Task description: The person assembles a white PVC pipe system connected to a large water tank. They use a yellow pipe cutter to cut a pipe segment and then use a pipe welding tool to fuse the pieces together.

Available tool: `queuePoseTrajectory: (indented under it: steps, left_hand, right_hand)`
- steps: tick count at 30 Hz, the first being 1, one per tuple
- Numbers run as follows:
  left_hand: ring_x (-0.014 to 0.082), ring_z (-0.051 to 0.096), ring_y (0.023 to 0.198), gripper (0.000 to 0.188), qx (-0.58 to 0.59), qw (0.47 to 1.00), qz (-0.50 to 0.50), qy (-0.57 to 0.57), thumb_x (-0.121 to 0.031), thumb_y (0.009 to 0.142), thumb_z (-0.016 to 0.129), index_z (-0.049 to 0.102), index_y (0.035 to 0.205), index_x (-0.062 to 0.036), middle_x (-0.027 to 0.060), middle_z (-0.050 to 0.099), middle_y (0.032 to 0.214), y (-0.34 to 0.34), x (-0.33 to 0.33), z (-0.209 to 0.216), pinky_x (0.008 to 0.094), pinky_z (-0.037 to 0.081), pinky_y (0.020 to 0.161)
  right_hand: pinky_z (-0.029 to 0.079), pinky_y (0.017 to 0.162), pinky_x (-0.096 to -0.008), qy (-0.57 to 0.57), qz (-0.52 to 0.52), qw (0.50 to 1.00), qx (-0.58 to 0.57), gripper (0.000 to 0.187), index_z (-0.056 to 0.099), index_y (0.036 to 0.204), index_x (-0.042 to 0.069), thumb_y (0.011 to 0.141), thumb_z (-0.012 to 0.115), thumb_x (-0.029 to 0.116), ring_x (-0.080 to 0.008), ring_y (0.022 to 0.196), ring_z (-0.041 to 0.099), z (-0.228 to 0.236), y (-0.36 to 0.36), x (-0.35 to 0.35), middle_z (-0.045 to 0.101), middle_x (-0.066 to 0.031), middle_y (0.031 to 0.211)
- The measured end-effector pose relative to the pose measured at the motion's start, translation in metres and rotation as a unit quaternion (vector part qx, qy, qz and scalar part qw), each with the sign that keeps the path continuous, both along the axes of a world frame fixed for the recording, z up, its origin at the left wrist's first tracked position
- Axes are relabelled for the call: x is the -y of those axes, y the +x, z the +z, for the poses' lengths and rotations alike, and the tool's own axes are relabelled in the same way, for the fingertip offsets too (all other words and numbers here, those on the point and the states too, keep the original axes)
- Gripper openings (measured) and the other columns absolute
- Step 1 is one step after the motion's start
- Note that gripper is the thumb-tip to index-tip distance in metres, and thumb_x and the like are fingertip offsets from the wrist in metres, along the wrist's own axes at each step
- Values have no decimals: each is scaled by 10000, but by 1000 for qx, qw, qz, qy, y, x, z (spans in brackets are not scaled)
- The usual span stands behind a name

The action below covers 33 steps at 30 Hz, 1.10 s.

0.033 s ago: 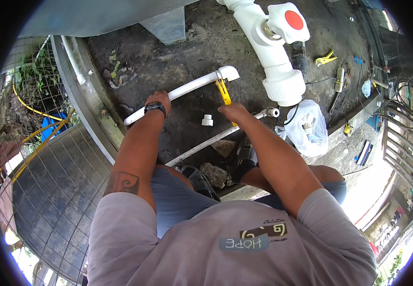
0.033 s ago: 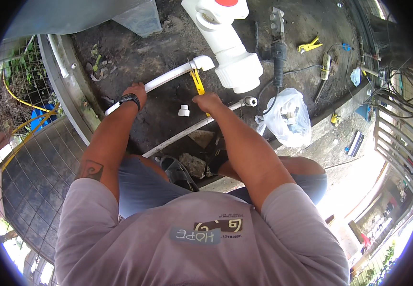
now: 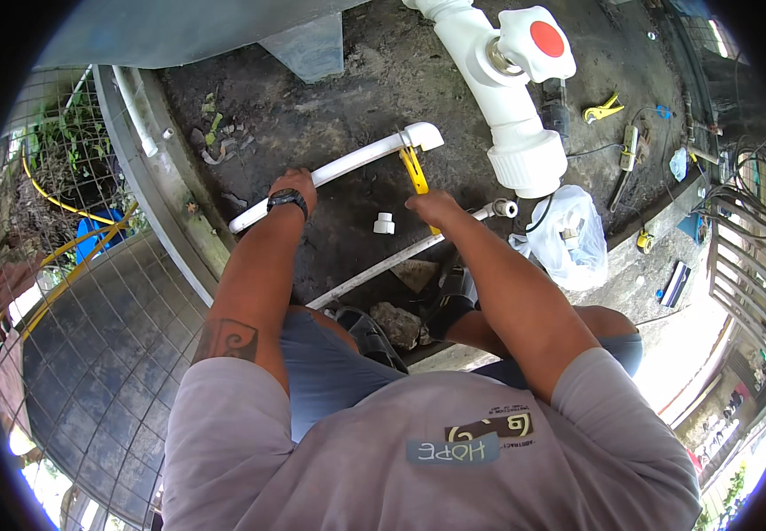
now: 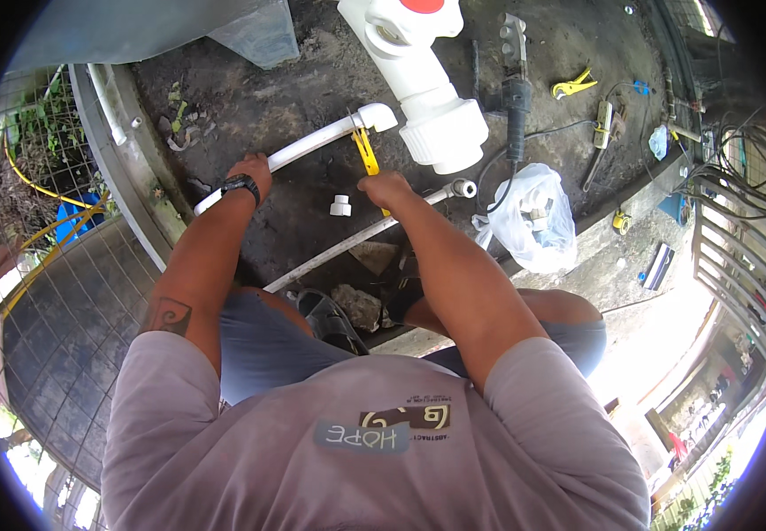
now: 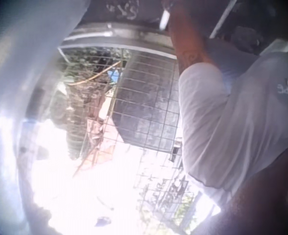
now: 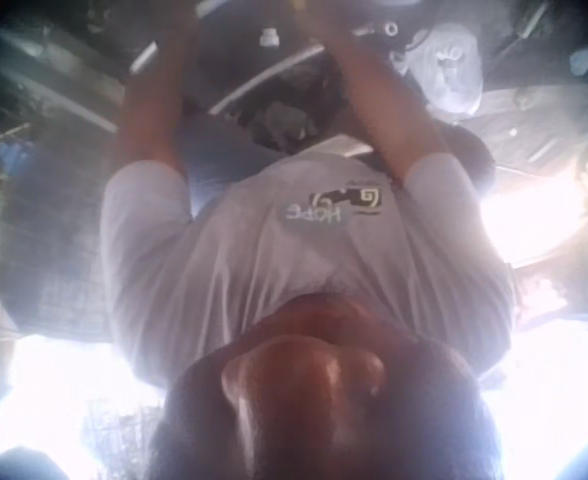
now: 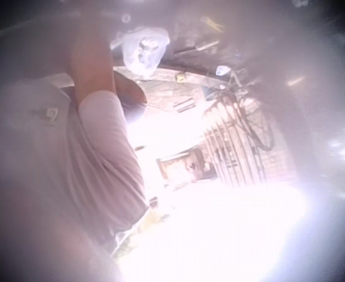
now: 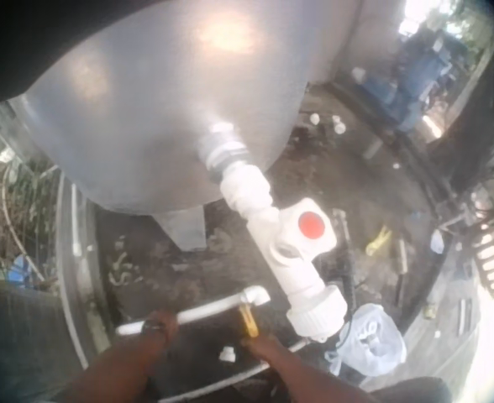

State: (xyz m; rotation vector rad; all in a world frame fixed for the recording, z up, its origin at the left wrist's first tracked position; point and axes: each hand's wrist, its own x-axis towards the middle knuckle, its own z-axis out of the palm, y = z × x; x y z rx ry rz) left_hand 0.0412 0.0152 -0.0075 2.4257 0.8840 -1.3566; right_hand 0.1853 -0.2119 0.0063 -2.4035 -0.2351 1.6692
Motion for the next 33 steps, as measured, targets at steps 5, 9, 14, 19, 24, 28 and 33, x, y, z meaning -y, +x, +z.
queuePoseTrajectory:
  steps: [5,9,14,19,24,28,33]
  left_hand:
    - [362,534,1228,433,14,999,44,7,-146,929,546,483,1348,-57,195,475,1371,-2,0,-12,452,499,987]
    - [353,529,1236,467,7,998,60,17,-150,911,588,476,1357,-66,179,481,1367,2,0,-17,463,505,979]
    - [342,520,1247,473,-3,997,66,30,-168,915,593,472,1362,-72,166,472,1377,3,2,-22,467,512,968]
    - [353,523,1240,454,10,997,61,38,-179,931,567,467,1359,-64,182,472,1364,-2,3,-36,473,513,960]
    - [361,533,1226,445,6,997,63,34,-179,925,578,472,1337,-49,197,478,1339,0,4,-33,480,514,943]
    - [361,537,1220,453,1,998,60,38,-176,909,603,476,1325,-49,194,486,1322,0,5,-29,477,516,936]
    - [366,542,1215,449,15,998,51,43,-172,906,605,481,1321,-50,195,496,1313,-4,4,-34,475,516,930]
  right_hand:
    - [482,952,-419,-13,60,997,38,484,666,1132,-3,814,556,345,-332,1136,609,-2,2,-5,629,-220,1210]
    - [465,992,-417,-44,108,992,49,492,656,1160,1,812,530,324,-346,1178,584,-15,10,-6,617,-219,1237]
    - [455,1018,-415,-63,104,991,62,500,648,1170,-2,808,519,318,-351,1207,565,-27,8,-3,598,-227,1265]
    - [452,1019,-425,-43,95,991,79,489,642,1173,-7,822,505,303,-362,1201,563,-37,4,6,587,-232,1276]
    - [449,1022,-429,-7,158,982,106,453,649,1146,-5,830,506,287,-374,1201,555,-49,-1,13,590,-244,1256]
    - [449,1024,-426,-8,143,984,105,444,648,1139,-4,833,504,284,-374,1202,553,-53,-3,15,595,-240,1249]
    - [461,1010,-432,-16,134,984,119,433,654,1131,4,828,514,281,-371,1183,572,-54,-4,16,609,-225,1240]
